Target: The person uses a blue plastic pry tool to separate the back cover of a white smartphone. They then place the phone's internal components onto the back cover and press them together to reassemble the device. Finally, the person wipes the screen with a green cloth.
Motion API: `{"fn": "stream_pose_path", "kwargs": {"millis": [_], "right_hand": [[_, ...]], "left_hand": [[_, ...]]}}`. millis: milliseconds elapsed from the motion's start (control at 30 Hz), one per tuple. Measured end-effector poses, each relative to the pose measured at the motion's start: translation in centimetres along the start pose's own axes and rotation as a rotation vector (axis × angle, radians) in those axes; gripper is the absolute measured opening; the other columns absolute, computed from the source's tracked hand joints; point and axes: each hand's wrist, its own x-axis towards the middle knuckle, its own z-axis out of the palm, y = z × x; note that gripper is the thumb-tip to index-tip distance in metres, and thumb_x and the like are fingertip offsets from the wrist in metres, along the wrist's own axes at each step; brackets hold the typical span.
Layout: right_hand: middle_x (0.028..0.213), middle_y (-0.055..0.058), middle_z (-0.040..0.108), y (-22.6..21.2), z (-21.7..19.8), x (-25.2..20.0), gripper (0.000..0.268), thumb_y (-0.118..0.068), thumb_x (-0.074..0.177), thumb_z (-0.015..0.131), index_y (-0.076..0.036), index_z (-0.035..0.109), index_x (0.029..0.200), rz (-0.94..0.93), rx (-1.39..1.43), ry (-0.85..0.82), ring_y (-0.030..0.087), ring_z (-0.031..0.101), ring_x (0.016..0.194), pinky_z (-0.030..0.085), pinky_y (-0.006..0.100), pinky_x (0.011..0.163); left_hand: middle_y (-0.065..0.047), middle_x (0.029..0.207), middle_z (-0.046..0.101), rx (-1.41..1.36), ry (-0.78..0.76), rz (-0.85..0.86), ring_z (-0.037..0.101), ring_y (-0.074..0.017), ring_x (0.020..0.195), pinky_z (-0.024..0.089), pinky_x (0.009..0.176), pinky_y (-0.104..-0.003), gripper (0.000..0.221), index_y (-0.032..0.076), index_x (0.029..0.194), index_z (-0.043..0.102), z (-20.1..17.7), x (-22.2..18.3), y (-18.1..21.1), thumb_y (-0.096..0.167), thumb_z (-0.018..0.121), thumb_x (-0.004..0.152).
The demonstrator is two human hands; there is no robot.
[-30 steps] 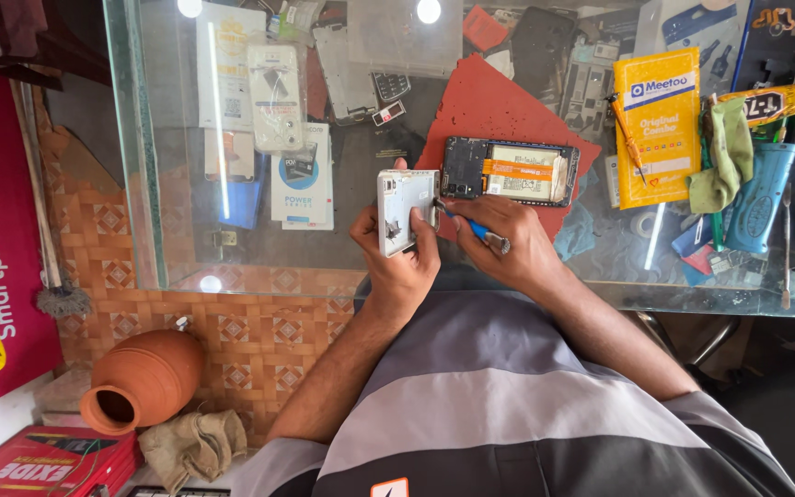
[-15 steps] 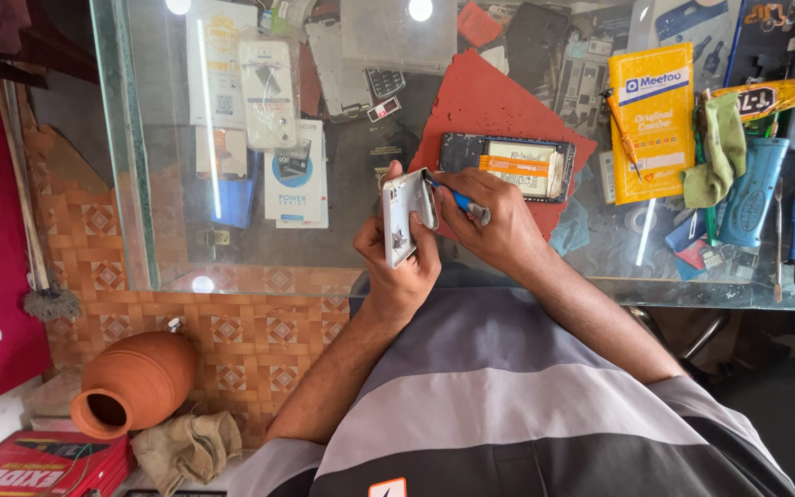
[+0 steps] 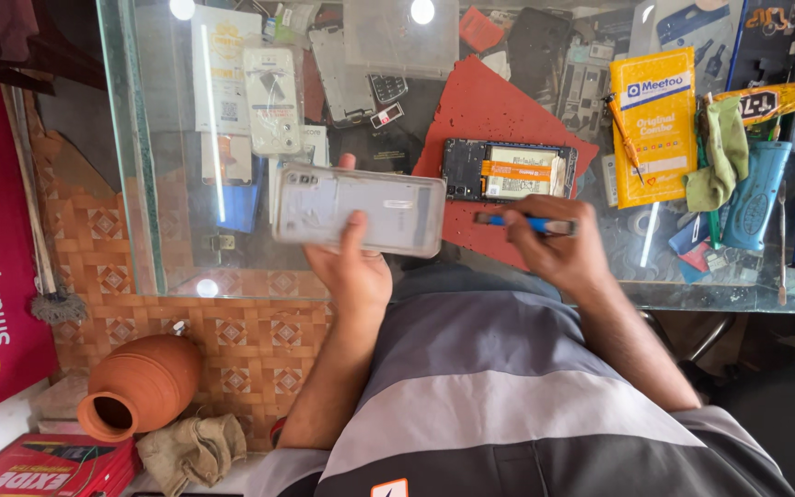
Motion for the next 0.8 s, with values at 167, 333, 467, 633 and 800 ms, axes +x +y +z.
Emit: {"fn": "stream_pose_path", "kwargs": {"millis": [167,333,467,633,800], "right_hand": [[0.077,0.008,0.071,0.7,-1.9,-0.7,0.015,-0.007,0.100,0.064,0.000,0.077,0.104,-0.160,-0.017,0.116,0.011,0.067,0.067,0.051,0.026,0.060],[0.077,0.008,0.071,0.7,-1.6,-1.2,0.014,-0.007,0.098,0.065,0.000,0.077,0.104,-0.192,-0.044,0.117,0.011,0.067,0.066,0.051,0.027,0.060],[0.075,0.009,0.072,0.4,-1.3,-1.3,0.014,-0.008,0.095,0.067,-0.001,0.077,0.103,-0.150,-0.058,0.070,0.012,0.068,0.062,0.052,0.028,0.057],[0.086,0.011,0.074,0.1,-1.4,-1.5,0.016,-0.006,0.092,0.069,-0.001,0.075,0.105,-0.212,-0.071,0.025,0.015,0.070,0.068,0.054,0.030,0.062],[0.109,0.012,0.075,0.4,-2.3,-1.4,0.027,-0.004,0.085,0.072,-0.004,0.071,0.112,-0.460,-0.040,-0.129,0.025,0.074,0.097,0.058,0.033,0.080]], "left_hand": [[-0.030,0.160,0.038,-0.665,-0.017,-0.508,0.054,-0.0413,0.137,0.056,0.107,-0.049,0.066,-0.005,0.157,0.028,0.2,1.5,2.8,-0.004,0.052,0.095],[-0.030,0.161,0.037,-0.786,-0.007,-0.632,0.055,-0.0406,0.136,0.057,0.106,-0.047,0.068,-0.008,0.158,0.026,1.2,0.9,3.1,-0.006,0.050,0.094],[-0.030,0.161,0.038,-0.797,-0.019,-0.669,0.058,-0.0392,0.133,0.057,0.107,-0.047,0.070,-0.008,0.159,0.024,1.9,0.4,3.5,-0.007,0.050,0.093],[-0.030,0.160,0.038,-0.737,-0.019,-0.657,0.060,-0.0382,0.130,0.056,0.108,-0.048,0.073,-0.007,0.159,0.024,2.3,0.2,3.7,-0.007,0.051,0.091],[-0.029,0.162,0.036,-0.650,-0.048,-0.624,0.059,-0.0384,0.131,0.056,0.109,-0.050,0.073,-0.003,0.159,0.024,2.4,0.2,3.5,-0.005,0.052,0.092]]}}
